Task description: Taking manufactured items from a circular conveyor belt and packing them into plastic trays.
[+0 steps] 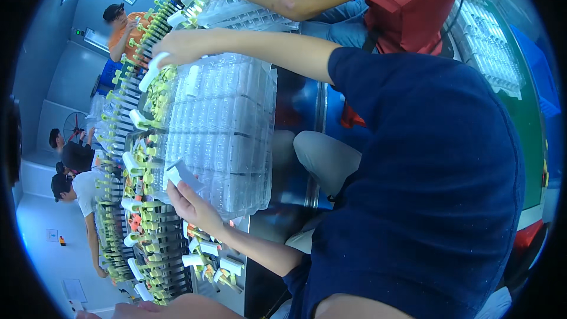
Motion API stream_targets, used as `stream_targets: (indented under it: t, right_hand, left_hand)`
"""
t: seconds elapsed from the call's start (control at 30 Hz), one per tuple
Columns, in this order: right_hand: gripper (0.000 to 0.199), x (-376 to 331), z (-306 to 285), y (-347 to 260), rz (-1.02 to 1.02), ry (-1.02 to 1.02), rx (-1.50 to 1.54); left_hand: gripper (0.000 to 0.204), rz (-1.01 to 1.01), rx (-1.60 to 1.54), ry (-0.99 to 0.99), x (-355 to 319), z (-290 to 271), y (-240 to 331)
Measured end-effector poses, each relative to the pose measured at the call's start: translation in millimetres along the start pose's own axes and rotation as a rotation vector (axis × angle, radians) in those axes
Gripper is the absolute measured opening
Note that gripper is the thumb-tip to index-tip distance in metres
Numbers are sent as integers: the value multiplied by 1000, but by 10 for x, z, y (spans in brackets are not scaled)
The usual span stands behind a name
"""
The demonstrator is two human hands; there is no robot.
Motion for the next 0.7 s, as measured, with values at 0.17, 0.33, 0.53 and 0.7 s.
stream_targets:
  t: [0.17,0.33,0.53,0.7]
  right_hand:
    - [45,692,166,517,-121,53,-40]
    - [44,1240,610,642,-205,-241,-52]
    - [45,1441,949,595,-387,-424,-123]
    - [44,1213,1497,48,-170,-313,13]
  left_hand:
    - [34,-33,-37,2,13,7,18]
    - [29,-28,-25,44,0,6,-35]
    - [34,-36,-58,-28,32,37,25]
    - [33,-86,16,48,-3,-87,-89]
Point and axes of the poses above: each hand's wrist, its own x-axis towards the middle knuckle, its own z-axis out of the palm, y = z × x, the point moved 3 cm from there along x, towards the middle knuckle, and after that the axes turned 5 degrees about -y, right-handed, at the moved point
